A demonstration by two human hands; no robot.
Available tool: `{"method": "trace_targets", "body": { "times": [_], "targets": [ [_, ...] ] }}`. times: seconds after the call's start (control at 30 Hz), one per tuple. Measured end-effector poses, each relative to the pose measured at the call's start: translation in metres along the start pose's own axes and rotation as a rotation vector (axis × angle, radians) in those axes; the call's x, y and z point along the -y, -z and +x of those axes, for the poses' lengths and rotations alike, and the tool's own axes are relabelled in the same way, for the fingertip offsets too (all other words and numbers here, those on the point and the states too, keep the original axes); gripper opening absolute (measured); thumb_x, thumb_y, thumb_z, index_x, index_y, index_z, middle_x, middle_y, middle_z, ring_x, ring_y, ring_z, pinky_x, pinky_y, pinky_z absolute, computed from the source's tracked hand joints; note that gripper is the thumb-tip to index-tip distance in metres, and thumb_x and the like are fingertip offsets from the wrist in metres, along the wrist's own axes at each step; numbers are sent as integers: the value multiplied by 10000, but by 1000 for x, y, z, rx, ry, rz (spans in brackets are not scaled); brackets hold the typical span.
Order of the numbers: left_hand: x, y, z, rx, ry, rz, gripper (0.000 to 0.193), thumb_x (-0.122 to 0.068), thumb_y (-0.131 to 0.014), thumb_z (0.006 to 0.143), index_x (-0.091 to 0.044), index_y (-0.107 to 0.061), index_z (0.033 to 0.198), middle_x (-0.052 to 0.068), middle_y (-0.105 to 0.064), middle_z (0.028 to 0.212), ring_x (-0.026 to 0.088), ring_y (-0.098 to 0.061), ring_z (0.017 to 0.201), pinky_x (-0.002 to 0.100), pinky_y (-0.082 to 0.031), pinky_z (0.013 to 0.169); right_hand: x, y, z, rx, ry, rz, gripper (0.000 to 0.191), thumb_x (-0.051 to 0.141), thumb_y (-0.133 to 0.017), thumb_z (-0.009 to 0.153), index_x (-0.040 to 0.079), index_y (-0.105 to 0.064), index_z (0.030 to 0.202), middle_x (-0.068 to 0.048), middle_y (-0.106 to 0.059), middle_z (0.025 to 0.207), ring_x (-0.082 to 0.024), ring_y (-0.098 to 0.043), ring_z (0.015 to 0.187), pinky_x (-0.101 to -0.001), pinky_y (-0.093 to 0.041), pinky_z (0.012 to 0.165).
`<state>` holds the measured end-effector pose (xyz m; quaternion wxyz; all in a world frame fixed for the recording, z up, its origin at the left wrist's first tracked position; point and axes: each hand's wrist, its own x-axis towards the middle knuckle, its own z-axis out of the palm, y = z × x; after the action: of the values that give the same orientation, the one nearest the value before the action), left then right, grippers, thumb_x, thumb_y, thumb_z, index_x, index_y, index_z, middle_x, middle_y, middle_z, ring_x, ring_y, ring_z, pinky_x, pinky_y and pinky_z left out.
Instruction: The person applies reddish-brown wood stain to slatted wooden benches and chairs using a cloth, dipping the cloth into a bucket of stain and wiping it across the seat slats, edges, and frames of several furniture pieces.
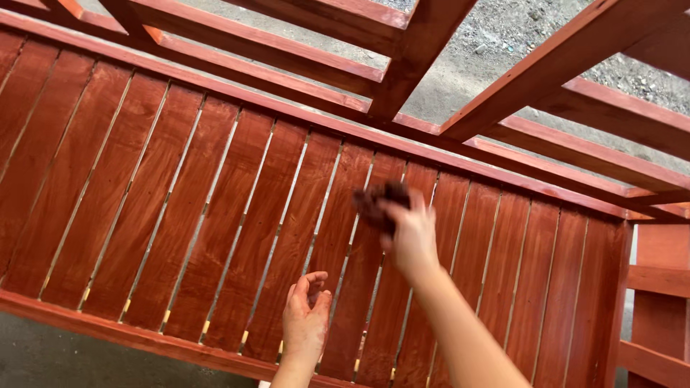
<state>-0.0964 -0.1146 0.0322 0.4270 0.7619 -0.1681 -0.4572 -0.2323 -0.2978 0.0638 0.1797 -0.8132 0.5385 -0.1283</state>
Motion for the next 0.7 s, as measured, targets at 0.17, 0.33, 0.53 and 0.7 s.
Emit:
{"method": "trace_targets", "body": {
  "times": [0.17, 0.33, 0.53, 0.7],
  "targets": [
    [3, 25, 13, 36, -33, 76, 315, -45, -656, 867, -96, -684, 1176, 64, -648, 1139, 168, -663, 1001, 320, -542, 908, -13, -40, 88, 67, 3, -213, 760, 56, -850, 618, 239, -665, 1333, -181, -390, 1519, -505, -426, 1290, -537, -462, 1023],
    [3, 56, 20, 89, 74, 183, 301, -84, -648, 884, -123, -682, 1181, 29, -641, 1124, 148, -673, 958, 313, -558, 874, -18, -67, 85, 133, -62, -341, 786, 143, -918, 588, 209, -647, 1323, -171, -373, 1540, -559, -352, 1323, -561, -401, 1064],
    [-19, 78, 31, 140, 64, 162, 308, -82, -655, 882, -123, -680, 1186, 29, -612, 1113, 136, -638, 968, 307, -544, 886, 13, -66, -18, 110, -51, -195, 776, 50, -895, 502, 160, -684, 1241, -182, -412, 1465, -493, -414, 1268, -531, -466, 1060],
    [-33, 76, 34, 171, -5, 150, 301, -85, -652, 883, -112, -676, 1183, 22, -608, 1134, 126, -633, 946, 295, -548, 870, 49, -71, -137, 174, -89, -60, 849, -39, -865, 447, 128, -689, 1260, -195, -407, 1494, -512, -383, 1298, -554, -460, 1059]
  ]
}}
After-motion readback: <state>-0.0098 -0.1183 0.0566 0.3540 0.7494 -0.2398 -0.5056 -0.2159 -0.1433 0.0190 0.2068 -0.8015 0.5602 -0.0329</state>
